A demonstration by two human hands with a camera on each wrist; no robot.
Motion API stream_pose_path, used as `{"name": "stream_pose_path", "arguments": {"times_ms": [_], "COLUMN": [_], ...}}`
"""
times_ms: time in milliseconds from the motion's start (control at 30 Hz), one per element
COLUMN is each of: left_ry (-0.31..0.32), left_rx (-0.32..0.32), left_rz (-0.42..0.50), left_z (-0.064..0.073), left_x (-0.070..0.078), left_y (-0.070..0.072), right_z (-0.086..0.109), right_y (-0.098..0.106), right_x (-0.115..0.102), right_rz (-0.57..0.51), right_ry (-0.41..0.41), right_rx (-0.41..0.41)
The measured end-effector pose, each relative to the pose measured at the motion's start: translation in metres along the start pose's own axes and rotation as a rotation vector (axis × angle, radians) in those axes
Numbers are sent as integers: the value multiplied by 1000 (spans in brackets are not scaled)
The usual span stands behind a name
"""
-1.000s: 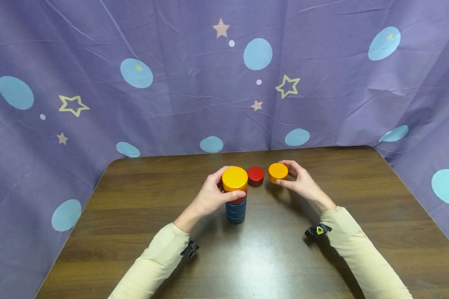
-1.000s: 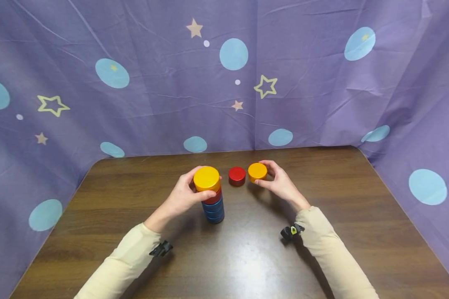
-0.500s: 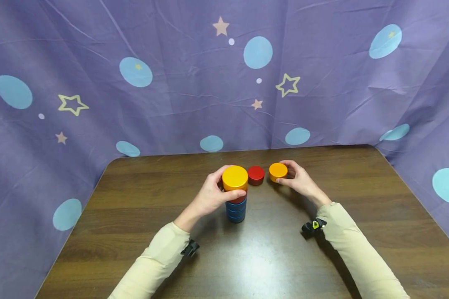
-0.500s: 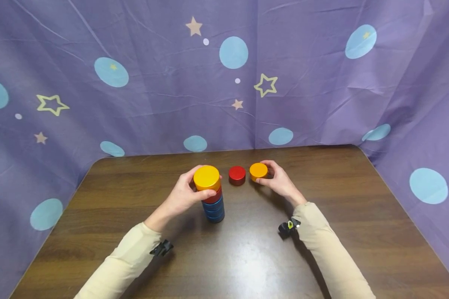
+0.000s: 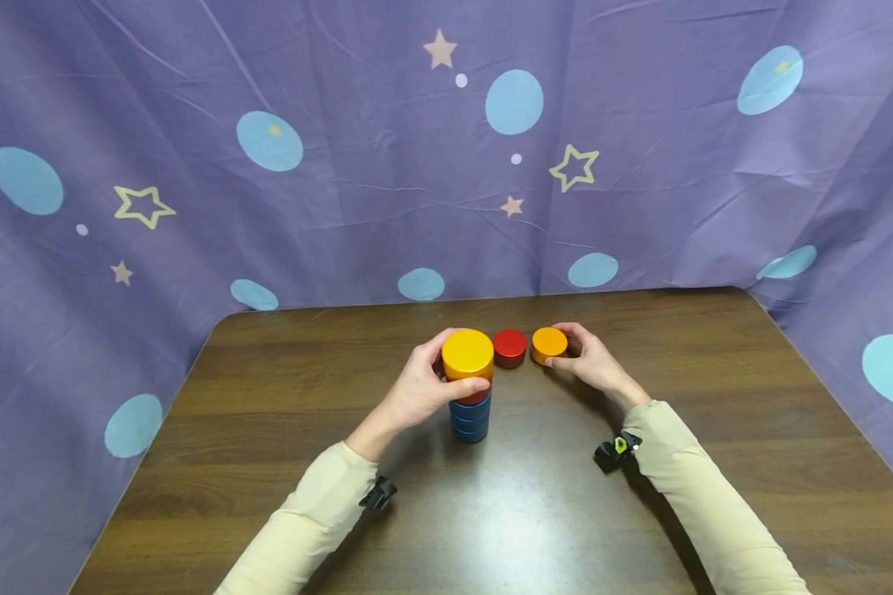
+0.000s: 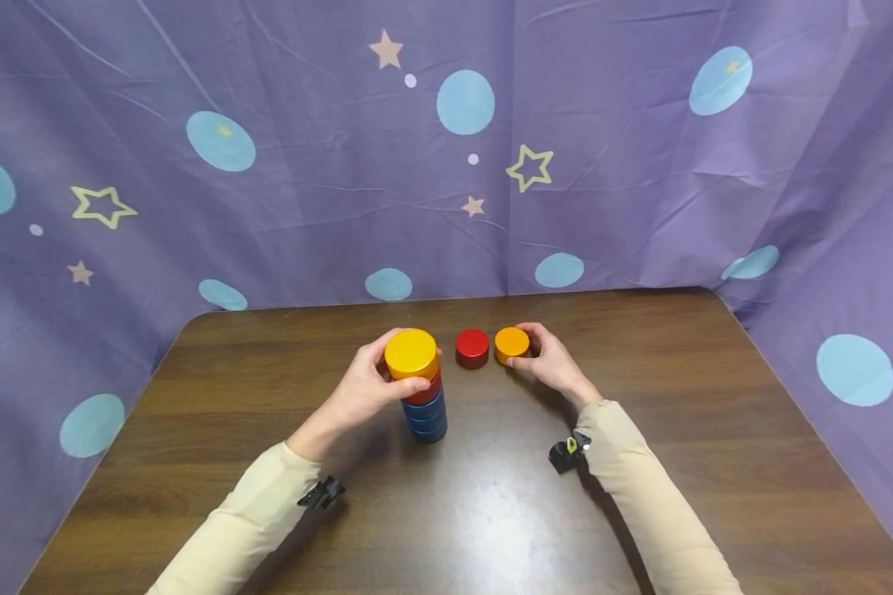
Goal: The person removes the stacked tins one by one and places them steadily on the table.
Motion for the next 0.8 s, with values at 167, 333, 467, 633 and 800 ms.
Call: {"name": "stream_pose_path", "arguments": {"times_ms": [167,333,467,633,800], "left_ry": [-2,3,-2,-6,-4], "left_rx": [3,0,3,2,-3], "left_rz": [-14,-5,-6,-13,-11], "left_z": [0,1,1,1,1], "left_x": [1,1,1,1,1], "left_y": [0,0,0,1,0], "right_z": [0,1,1,0,2], "right_y": [1,1,0,0,-3], "right_x": [0,-1,0,0,-7], "right_rz": [9,23,28,30,55], "right_ry": [-29,-30,-28,-29,-33], "right_rx": [-1,-12,-28,-37,-38]}}
Point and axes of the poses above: each hand's wrist, its own z-axis away from the middle knuckle, its own y-axis out of the back of the hand, x = y × z, the point moved 2 cm from there along -z, towards the middle knuckle, and after that the axes turned 10 degrees about -z, right-handed, at the moved point
